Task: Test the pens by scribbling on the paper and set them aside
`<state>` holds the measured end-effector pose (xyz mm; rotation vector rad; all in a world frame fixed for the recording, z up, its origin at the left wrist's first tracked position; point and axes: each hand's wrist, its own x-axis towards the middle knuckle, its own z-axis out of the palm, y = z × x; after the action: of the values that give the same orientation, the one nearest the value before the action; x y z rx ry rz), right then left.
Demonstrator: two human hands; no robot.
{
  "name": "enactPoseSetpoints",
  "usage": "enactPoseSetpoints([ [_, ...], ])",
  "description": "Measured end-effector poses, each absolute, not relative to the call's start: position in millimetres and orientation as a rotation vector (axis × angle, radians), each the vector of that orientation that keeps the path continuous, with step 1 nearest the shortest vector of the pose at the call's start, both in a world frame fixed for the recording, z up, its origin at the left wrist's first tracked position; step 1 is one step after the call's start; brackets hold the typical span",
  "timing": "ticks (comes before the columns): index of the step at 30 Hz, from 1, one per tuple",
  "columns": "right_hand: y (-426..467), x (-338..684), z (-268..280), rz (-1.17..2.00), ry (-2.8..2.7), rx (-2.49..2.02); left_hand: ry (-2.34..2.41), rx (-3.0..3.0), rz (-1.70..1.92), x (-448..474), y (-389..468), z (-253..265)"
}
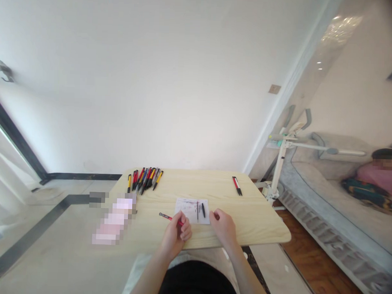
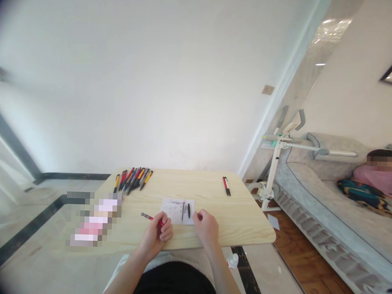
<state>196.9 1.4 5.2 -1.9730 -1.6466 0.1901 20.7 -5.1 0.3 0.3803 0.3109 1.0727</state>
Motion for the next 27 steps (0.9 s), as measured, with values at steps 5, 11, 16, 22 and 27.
enactPoseSetpoints([
  [5, -4.0, 193.9, 0.2, 0.129, -1.653, -1.948, 0.312, 0.398, 1.086, 21.0, -5.2, -0.9],
  [11, -6.2, 194.4, 2.3, 0.137, -1.642, -1.939, 0.333, 0.405, 1.079, 20.8, -4.9, -0.7],
  [16, -8.7, 193.7, 2.4, 0.128, -1.656, -1.889, 0.33, 0.401, 1.08, 20.3, -3.8, -2.1],
  [22, -3.7, 196.4, 0.2, 0.198, -1.617, -1.794, 0.35, 0.401, 1.037, 22.5, -1.7, -5.7],
  [27, 3.1, 191.7, 8.0, 0.332, -1.57, -1.597, 0.401, 0.342, 0.979, 21.7, 6.0, -2.2],
])
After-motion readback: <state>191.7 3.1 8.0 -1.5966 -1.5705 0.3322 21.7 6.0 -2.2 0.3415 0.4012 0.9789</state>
